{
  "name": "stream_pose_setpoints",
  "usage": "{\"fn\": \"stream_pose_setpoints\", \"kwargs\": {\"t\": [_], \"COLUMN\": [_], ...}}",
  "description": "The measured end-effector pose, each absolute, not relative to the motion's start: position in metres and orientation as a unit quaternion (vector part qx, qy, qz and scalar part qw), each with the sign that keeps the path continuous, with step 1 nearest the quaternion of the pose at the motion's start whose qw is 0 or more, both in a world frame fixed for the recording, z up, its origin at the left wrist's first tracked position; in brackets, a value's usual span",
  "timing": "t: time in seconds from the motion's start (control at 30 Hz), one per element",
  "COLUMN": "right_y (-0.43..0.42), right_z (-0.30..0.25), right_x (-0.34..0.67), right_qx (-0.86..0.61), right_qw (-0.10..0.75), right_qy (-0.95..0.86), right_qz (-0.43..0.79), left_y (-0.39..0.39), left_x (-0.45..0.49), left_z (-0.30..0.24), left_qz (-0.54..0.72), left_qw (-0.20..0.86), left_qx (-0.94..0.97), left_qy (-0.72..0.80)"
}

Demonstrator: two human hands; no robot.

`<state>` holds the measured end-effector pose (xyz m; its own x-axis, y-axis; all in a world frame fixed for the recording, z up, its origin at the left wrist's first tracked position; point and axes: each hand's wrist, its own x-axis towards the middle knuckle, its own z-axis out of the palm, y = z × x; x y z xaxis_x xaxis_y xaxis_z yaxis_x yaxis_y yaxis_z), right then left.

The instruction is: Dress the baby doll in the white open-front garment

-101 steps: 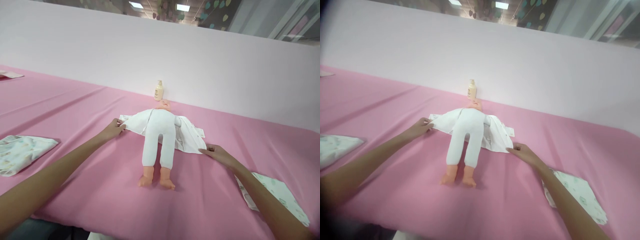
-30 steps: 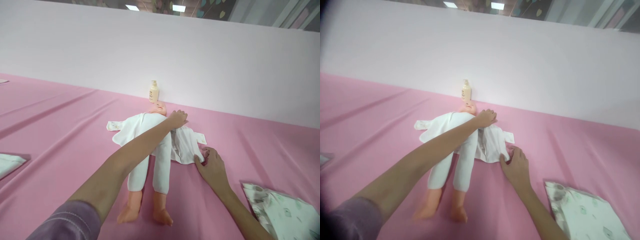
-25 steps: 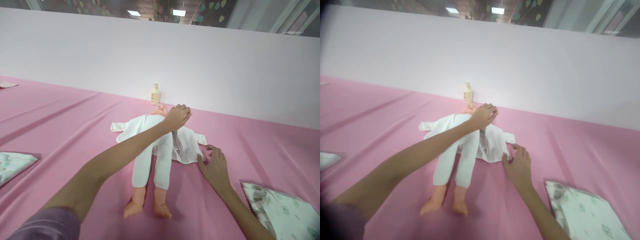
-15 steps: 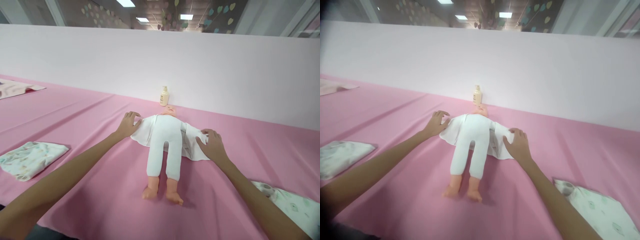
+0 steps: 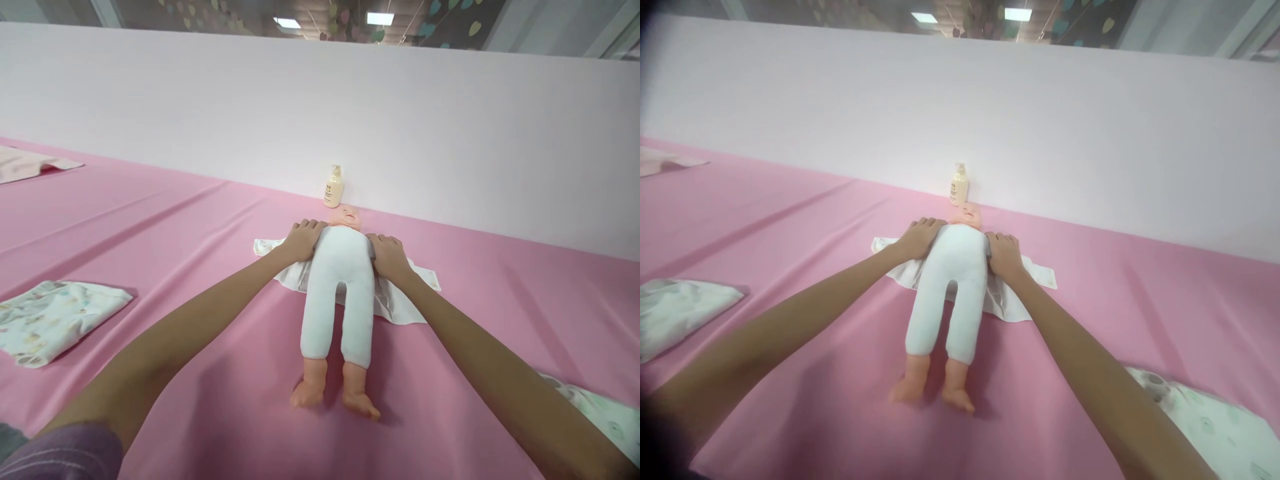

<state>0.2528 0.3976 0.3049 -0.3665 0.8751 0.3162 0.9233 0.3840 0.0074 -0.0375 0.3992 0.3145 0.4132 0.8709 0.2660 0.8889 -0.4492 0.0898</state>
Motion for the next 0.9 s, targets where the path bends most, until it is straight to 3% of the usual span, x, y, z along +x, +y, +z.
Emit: {"fn": "stream_pose_setpoints", "kwargs": {"t": [0.3,0.47,0.57,0.77,0.9], "right_y": [0.407,0.361,0.300,0.208,0.198], "right_z": [0.309,0.296,0.290,0.279,0.273], "right_x": [0.271,0.277,0.279,0.265,0.261], "right_qx": [-0.580,-0.562,-0.526,-0.459,-0.484], "right_qw": [0.144,0.189,0.201,0.231,0.244], "right_qy": [-0.794,-0.797,-0.822,-0.851,-0.834], "right_qz": [-0.110,-0.118,-0.088,0.107,0.107], "left_y": [0.418,0.369,0.315,0.252,0.242], "left_x": [-0.016,-0.016,-0.026,-0.033,-0.031], "left_z": [0.306,0.296,0.287,0.275,0.273], "left_qz": [-0.160,-0.208,-0.229,-0.210,-0.216], "left_qw": [0.046,0.083,0.030,-0.102,-0.107], "left_qx": [-0.833,-0.828,-0.847,-0.876,-0.881], "left_qy": [-0.528,-0.514,-0.479,-0.422,-0.408]}}
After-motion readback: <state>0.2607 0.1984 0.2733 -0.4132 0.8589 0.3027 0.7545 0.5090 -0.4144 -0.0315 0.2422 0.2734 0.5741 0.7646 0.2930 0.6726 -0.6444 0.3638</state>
